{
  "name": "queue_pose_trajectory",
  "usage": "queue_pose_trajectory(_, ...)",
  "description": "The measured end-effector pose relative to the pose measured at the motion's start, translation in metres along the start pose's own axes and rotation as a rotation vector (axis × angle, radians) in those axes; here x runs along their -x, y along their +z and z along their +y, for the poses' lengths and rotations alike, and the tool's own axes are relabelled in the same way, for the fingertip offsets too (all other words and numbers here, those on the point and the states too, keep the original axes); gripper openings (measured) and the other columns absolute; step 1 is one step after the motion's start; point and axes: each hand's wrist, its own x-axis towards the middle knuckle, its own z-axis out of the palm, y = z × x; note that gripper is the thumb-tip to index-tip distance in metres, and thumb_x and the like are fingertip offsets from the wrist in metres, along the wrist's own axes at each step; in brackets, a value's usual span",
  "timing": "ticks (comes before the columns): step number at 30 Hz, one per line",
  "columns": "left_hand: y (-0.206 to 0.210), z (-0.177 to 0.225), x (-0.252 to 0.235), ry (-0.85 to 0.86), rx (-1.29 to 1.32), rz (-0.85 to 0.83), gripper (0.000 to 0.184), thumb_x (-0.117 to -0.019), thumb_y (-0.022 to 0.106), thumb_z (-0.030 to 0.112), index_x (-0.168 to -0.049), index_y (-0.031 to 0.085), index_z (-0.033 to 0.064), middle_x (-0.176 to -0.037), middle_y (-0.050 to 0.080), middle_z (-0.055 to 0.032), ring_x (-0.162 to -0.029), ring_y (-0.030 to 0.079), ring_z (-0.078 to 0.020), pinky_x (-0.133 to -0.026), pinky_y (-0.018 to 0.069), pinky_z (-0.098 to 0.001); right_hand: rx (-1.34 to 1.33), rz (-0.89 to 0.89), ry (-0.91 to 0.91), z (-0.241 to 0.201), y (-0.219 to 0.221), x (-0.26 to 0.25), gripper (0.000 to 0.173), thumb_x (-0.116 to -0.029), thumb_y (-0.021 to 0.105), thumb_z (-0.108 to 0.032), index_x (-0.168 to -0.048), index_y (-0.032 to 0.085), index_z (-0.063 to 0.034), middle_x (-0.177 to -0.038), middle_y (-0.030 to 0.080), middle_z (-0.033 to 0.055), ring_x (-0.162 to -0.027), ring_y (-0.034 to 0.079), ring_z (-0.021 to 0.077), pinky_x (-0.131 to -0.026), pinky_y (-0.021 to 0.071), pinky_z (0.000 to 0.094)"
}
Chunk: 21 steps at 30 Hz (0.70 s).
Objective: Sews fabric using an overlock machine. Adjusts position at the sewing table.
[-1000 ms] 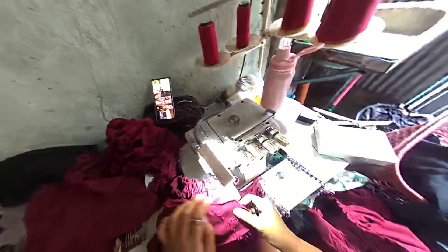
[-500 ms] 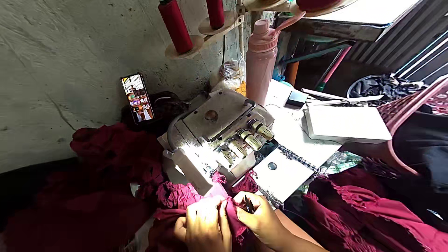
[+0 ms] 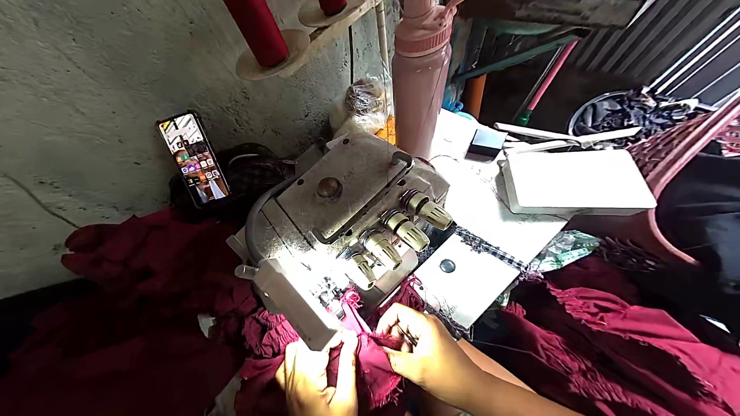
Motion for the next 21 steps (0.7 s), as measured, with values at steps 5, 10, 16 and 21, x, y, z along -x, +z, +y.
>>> queue_pose_trajectory(5,-0.015,0.027,0.003,0.071,-0.336,-0.064,0.026,-0.0941,0.063,0.029,-0.089,0.080,0.0103,-0.079,0.069,-0.0078,-0.079,0.061,-0.0271,-0.077,0.0392,-0.0465,0.059,0.028,-0.086,-0.007,0.008,0.003,0.009,-0.0825,0.068,-0.014,-0.082,0.072,-0.0057,-0.063,0.062,-0.0039,-0.056,0.050,-0.0066,-0.052,0.0381,0.0118)
queue_pose_trajectory(10,-0.030,0.046,0.015,-0.106,-0.073,-0.378,0.062,-0.0885,0.076,0.032,-0.129,0.061,-0.0124,-0.076,0.072,-0.0032,-0.061,0.063,-0.0128,-0.062,0.0539,-0.0315,0.054,0.023,-0.114,-0.014,0.012,0.007,0.015,-0.0823,0.063,-0.004,-0.091,0.076,-0.0009,-0.079,0.074,0.0035,-0.073,0.065,-0.0027,-0.067,0.0499,0.0135)
queue_pose_trajectory(16,-0.021,0.035,0.030,-0.199,0.232,-0.241,0.071,-0.0804,0.083,0.015,-0.132,0.046,-0.0170,-0.088,0.072,-0.0044,-0.070,0.065,-0.0020,-0.059,0.0539,-0.0183,0.048,0.040,-0.182,-0.011,0.014,0.004,0.019,-0.0838,0.062,-0.003,-0.094,0.077,-0.0008,-0.086,0.076,0.0044,-0.081,0.068,-0.0021,-0.075,0.0526,0.0131)
queue_pose_trajectory(21,0.001,0.032,0.042,-0.121,0.097,-0.052,0.046,-0.0793,0.073,0.003,-0.118,0.056,-0.0160,-0.084,0.071,-0.0117,-0.072,0.066,-0.0046,-0.062,0.0529,-0.0173,0.265,0.078,-0.294,-0.011,0.014,-0.007,0.022,-0.0861,0.062,-0.010,-0.097,0.080,-0.0081,-0.085,0.078,0.0018,-0.078,0.072,0.0054,-0.069,0.0568,0.0250)
